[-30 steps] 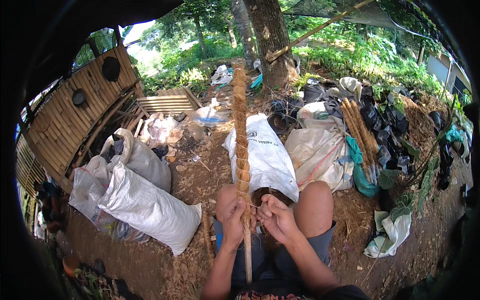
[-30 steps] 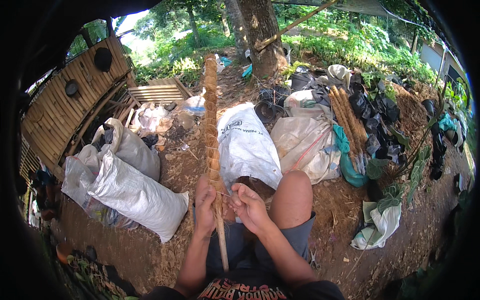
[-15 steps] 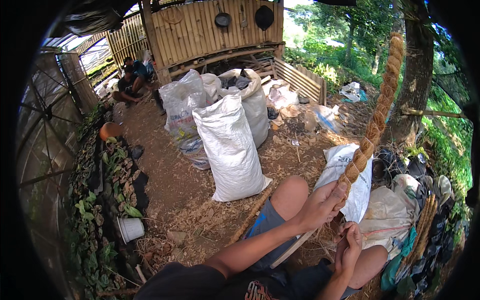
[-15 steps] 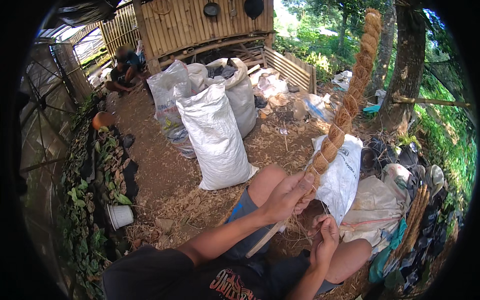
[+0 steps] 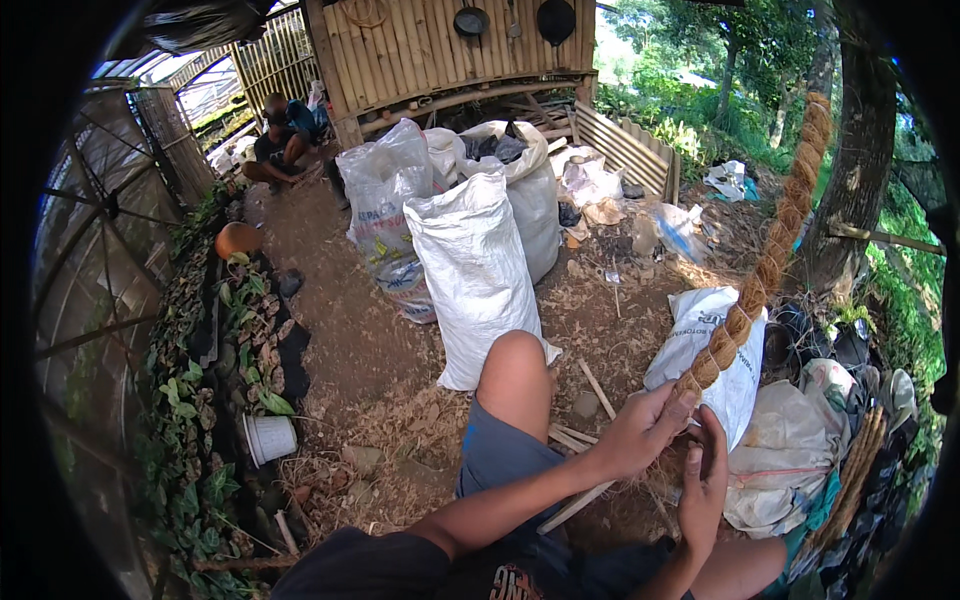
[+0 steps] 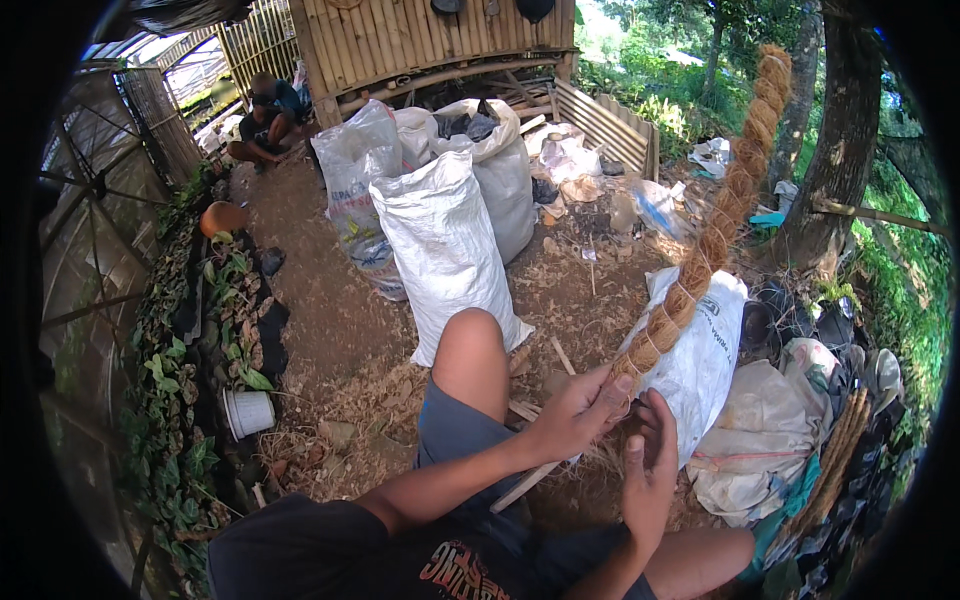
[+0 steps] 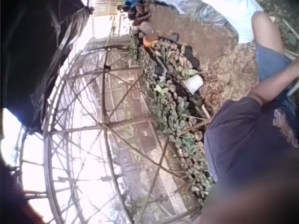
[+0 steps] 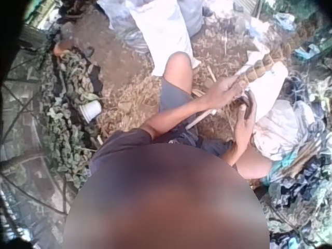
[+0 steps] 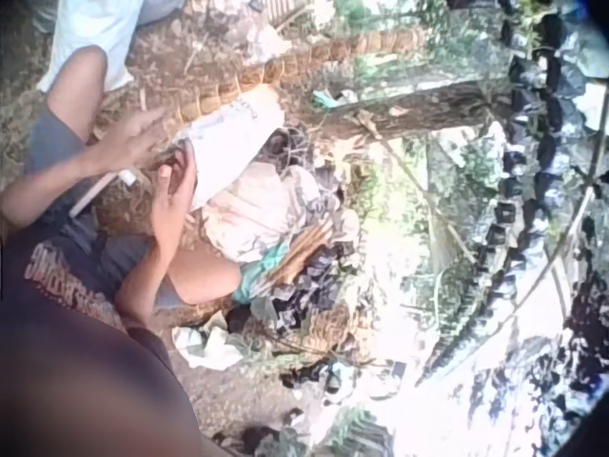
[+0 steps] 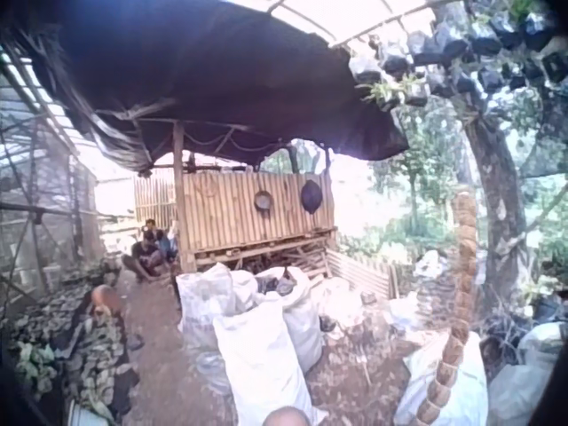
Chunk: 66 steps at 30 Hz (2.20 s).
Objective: The person sits on the ground and weaves a bundle of fibrous material around a long wooden stick using a thin string. They repeatedly wrap the string around the fiber and stick to secure the bundle in place.
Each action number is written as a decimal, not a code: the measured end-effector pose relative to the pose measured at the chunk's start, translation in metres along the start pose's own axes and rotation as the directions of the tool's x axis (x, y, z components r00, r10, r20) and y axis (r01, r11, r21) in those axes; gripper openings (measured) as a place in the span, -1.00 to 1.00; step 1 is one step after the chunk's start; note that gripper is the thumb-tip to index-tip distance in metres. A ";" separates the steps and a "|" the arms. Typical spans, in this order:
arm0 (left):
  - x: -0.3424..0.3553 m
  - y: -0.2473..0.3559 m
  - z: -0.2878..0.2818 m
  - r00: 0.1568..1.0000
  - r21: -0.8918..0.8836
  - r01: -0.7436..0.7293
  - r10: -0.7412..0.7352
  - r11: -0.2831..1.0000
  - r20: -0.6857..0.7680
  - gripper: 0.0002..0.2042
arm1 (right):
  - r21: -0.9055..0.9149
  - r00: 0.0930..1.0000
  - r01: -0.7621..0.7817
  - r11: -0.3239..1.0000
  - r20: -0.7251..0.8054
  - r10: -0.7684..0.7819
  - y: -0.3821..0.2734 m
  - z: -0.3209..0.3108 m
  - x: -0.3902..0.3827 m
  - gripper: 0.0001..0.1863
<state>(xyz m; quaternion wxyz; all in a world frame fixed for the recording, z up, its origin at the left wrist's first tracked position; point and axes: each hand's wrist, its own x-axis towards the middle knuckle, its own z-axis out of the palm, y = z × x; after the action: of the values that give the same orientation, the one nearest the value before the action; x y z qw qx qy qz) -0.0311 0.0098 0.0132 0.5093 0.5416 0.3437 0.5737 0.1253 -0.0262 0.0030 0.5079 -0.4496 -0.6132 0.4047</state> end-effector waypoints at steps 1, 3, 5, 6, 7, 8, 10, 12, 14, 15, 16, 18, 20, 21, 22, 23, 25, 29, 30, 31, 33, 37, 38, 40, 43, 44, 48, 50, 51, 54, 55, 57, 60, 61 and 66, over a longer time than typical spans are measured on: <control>0.000 -0.002 0.001 0.998 0.065 -0.058 0.059 0.996 -0.014 -0.63 | 0.017 1.000 -0.010 1.000 0.027 0.010 -0.002 0.006 0.004 -0.34; 0.001 -0.006 0.000 0.996 0.172 -0.085 0.088 0.981 -0.007 -0.65 | -0.010 0.997 -0.056 0.998 0.059 0.056 -0.005 0.014 0.011 -0.38; -0.004 -0.005 -0.010 0.999 0.215 -0.011 0.000 0.977 0.051 -0.66 | -0.052 0.977 -0.103 0.993 0.180 0.111 -0.008 0.015 0.014 -0.44; -0.005 -0.003 -0.019 0.993 0.244 0.030 -0.057 0.969 0.104 -0.65 | -0.078 0.962 -0.162 0.984 0.211 0.175 -0.009 0.013 0.015 -0.48; -0.005 -0.002 -0.022 0.997 0.250 0.033 -0.049 0.968 0.057 -0.67 | -0.036 0.951 -0.210 0.977 0.226 0.212 -0.009 0.014 0.015 -0.54; -0.002 -0.002 -0.024 1.000 0.263 0.006 -0.009 0.965 0.010 -0.69 | -0.011 0.941 -0.257 0.966 0.225 0.252 -0.007 0.016 0.016 -0.59; -0.005 0.004 -0.034 0.988 0.076 0.152 -0.150 0.985 -0.036 -0.70 | 0.009 0.950 -0.184 0.983 0.259 0.175 0.000 0.017 0.016 -0.62; -0.002 0.012 -0.045 0.983 0.020 0.180 -0.178 0.984 -0.049 -0.68 | 0.191 0.974 -0.083 0.978 0.222 0.039 0.008 0.027 0.014 -0.64; 0.001 0.018 -0.052 0.975 0.056 0.187 -0.178 0.981 -0.131 -0.67 | 0.304 0.950 -0.231 0.924 0.276 0.146 0.014 0.032 0.008 -0.65; 0.005 0.018 -0.055 0.953 0.035 0.232 -0.220 0.972 -0.209 -0.65 | 0.294 0.948 -0.209 0.933 0.295 0.120 0.018 0.035 0.006 -0.65; 0.006 0.020 -0.059 0.949 0.031 0.245 -0.233 0.969 -0.213 -0.63 | 0.286 0.943 -0.185 0.940 0.320 0.088 0.022 0.037 0.005 -0.65; 0.010 0.018 -0.064 0.935 0.057 0.245 -0.220 0.968 -0.277 -0.61 | 0.302 0.942 -0.168 0.938 0.328 0.063 0.035 0.038 0.002 -0.66; 0.015 0.016 -0.072 0.946 0.010 0.250 -0.242 0.968 -0.215 -0.61 | 0.344 0.948 -0.182 0.921 0.309 0.072 0.058 0.033 0.001 -0.67; 0.017 0.014 -0.076 0.949 -0.014 0.251 -0.249 0.968 -0.193 -0.60 | 0.406 0.918 -0.301 0.863 0.368 0.147 0.075 0.030 0.003 -0.66; 0.020 0.011 -0.079 0.951 -0.063 0.253 -0.260 0.965 -0.169 -0.60 | 0.317 0.836 -0.448 0.836 0.481 0.266 0.092 0.015 -0.001 -0.60; 0.026 0.006 -0.082 0.953 -0.113 0.250 -0.265 0.962 -0.147 -0.60 | 0.222 0.825 -0.418 0.881 0.499 0.266 0.113 0.003 -0.001 -0.56; 0.037 -0.004 -0.086 0.955 -0.191 0.249 -0.273 0.950 -0.115 -0.61 | 0.065 0.808 -0.477 0.876 0.426 0.408 0.159 -0.015 0.003 -0.48; 0.056 -0.035 -0.084 0.963 -0.158 0.180 -0.207 0.971 -0.171 -0.63 | -0.348 0.754 -0.613 0.709 0.010 0.657 0.256 -0.028 0.036 -0.48; 0.058 -0.046 -0.082 0.965 -0.142 0.166 -0.190 0.976 -0.179 -0.62 | -0.501 0.732 -0.611 0.613 -0.062 0.679 0.275 -0.025 0.040 -0.48; 0.057 -0.054 -0.079 0.957 -0.132 0.170 -0.196 0.977 -0.212 -0.62 | -0.680 0.781 -0.478 0.555 -0.041 0.623 0.291 -0.022 0.041 -0.45; 0.052 -0.071 -0.073 0.948 -0.137 0.168 -0.198 0.976 -0.249 -0.61 | -0.935 0.820 -0.224 0.275 -0.028 0.572 0.315 -0.017 0.045 -0.31; 0.031 -0.099 -0.058 0.931 -0.129 0.154 -0.187 0.980 -0.313 -0.59 | -0.991 0.803 0.136 0.005 0.114 0.585 0.344 -0.013 0.048 -0.15; 0.026 -0.103 -0.056 0.926 -0.147 0.151 -0.192 0.978 -0.324 -0.59 | -0.990 0.799 0.135 0.034 0.129 0.587 0.347 -0.013 0.049 -0.17; 0.020 -0.108 -0.055 0.914 -0.117 0.162 -0.194 0.980 -0.357 -0.60 | -0.993 0.768 0.107 0.050 0.115 0.630 0.350 -0.016 0.045 -0.21; 0.014 -0.109 -0.057 0.895 -0.052 0.201 -0.205 0.978 -0.397 -0.61 | -0.992 0.882 0.033 0.118 0.085 0.464 0.344 -0.020 0.024 -0.33; 0.012 -0.108 -0.057 0.884 -0.048 0.198 -0.200 0.979 -0.423 -0.62 | -0.990 0.934 0.088 0.108 0.120 0.336 0.338 -0.021 0.013 -0.32; 0.004 -0.107 -0.048 0.875 -0.019 0.180 -0.169 0.983 -0.454 -0.63 | -0.875 0.943 0.081 0.478 0.223 0.247 0.318 -0.042 -0.035 -0.40; 0.001 -0.107 -0.042 0.895 -0.066 0.193 -0.203 0.979 -0.396 -0.63 | -0.676 0.853 -0.337 0.656 0.075 0.516 0.317 -0.072 -0.055 -0.52; 0.004 -0.106 -0.042 0.907 -0.079 0.230 -0.243 0.970 -0.344 -0.63 | -0.482 0.800 -0.504 0.717 0.052 0.598 0.320 -0.093 -0.065 -0.56; 0.012 -0.108 -0.036 0.925 -0.136 0.252 -0.280 0.958 -0.258 -0.62 | -0.414 0.614 -0.739 0.531 -0.090 0.784 0.328 -0.160 -0.114 -0.54; 0.015 -0.108 -0.035 0.929 -0.095 0.273 -0.288 0.957 -0.234 -0.62 | -0.361 0.473 -0.843 0.400 -0.140 0.870 0.330 -0.182 -0.134 -0.50; 0.022 -0.108 -0.034 0.950 -0.091 0.286 -0.295 0.954 -0.104 -0.62 | -0.312 0.331 -0.927 0.206 -0.430 0.840 0.335 -0.213 -0.171 -0.23; 0.033 -0.109 -0.029 0.939 0.025 0.338 -0.339 0.941 0.050 -0.63 | -0.426 0.192 -0.889 -0.171 -0.683 0.705 0.341 -0.211 -0.212 0.07; 0.033 -0.109 -0.025 0.935 0.042 0.351 -0.353 0.935 0.044 -0.63 | -0.402 0.182 -0.903 -0.152 -0.679 0.712 0.344 -0.207 -0.217 0.11; 0.034 -0.113 -0.002 0.906 0.059 0.422 -0.423 0.905 0.000 -0.64 | -0.322 0.128 -0.941 -0.108 -0.630 0.766 0.369 -0.182 -0.220 0.22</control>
<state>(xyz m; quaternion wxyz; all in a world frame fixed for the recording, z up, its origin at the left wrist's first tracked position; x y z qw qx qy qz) -0.0057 0.0708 -0.0852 0.6080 0.4725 0.4657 0.4362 0.3743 -0.1316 -0.3768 -0.0191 -0.9270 -0.1971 0.3187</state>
